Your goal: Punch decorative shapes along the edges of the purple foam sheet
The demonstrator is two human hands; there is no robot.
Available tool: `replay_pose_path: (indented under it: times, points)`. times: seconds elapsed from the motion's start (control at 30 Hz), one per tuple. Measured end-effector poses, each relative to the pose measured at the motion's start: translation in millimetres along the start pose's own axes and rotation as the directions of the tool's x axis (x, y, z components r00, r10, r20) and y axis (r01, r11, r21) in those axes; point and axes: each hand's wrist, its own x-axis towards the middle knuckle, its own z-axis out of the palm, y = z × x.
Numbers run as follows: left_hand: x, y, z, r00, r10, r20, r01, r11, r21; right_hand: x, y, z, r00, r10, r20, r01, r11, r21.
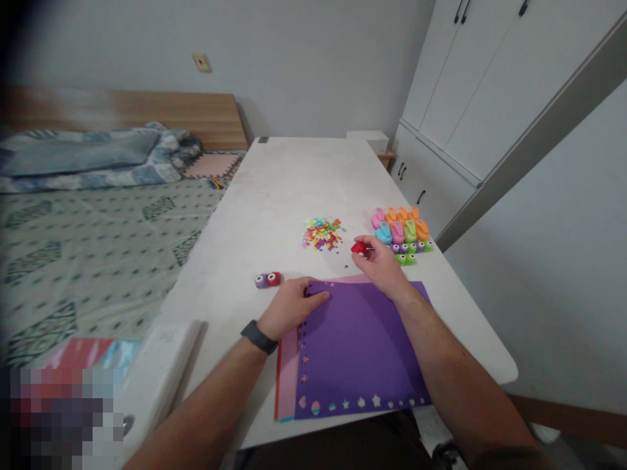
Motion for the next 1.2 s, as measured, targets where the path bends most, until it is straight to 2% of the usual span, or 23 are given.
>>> replay_pose_path:
  times: [0.2,0.37,0.5,0.63,0.73,0.87,1.0,1.2]
  points:
    - [0.3,-1.3,0.9,1.0,0.001,0.004,-0.001,1.0,-0.017,3.3,1.1,-5.3,0.996,-0.081,-0.041,0.076,0.991,-0.105]
    - [-1.0,0.7,0.7,1.0,-0.013,0.0,0.013,1.0,-0.001,9.6,-8.2,-21.1,0.978,-0.126,-0.166,0.119,0.991,-0.054]
    - [-0.7,2.0,0.1,1.0,-0.013,-0.006,0.013,1.0,0.012,9.3,-23.5,-49.2,0.957,-0.109,-0.267,0.093,0.993,-0.07]
    - [-0.1,2.3,-0.4,1.0,-0.023,0.008,0.023,1.0,-0.02,4.8,-27.6,-93.1,0.918,-0.137,-0.371,0.04,0.965,-0.259]
    - [0.0,2.4,-0.7,0.999,-0.037,0.016,0.038,0.999,-0.039,-0.4,-15.9,-127.7,0.894,-0.129,-0.429,-0.084,0.892,-0.444]
    - [0.9,1.2,-0.4,0.999,-0.035,0.019,0.035,0.999,-0.037,-8.2,10.4,-157.9,0.919,-0.052,-0.391,-0.235,0.725,-0.648]
    - [1.6,-1.1,0.5,0.999,-0.029,0.017,0.029,0.999,-0.033,-12.0,33.2,-161.4,0.936,0.086,-0.341,-0.321,0.606,-0.728]
    - [1.4,-0.4,0.9,0.999,-0.026,0.025,0.027,0.999,-0.043,-10.0,53.4,-156.7,0.923,0.167,-0.345,-0.376,0.576,-0.726]
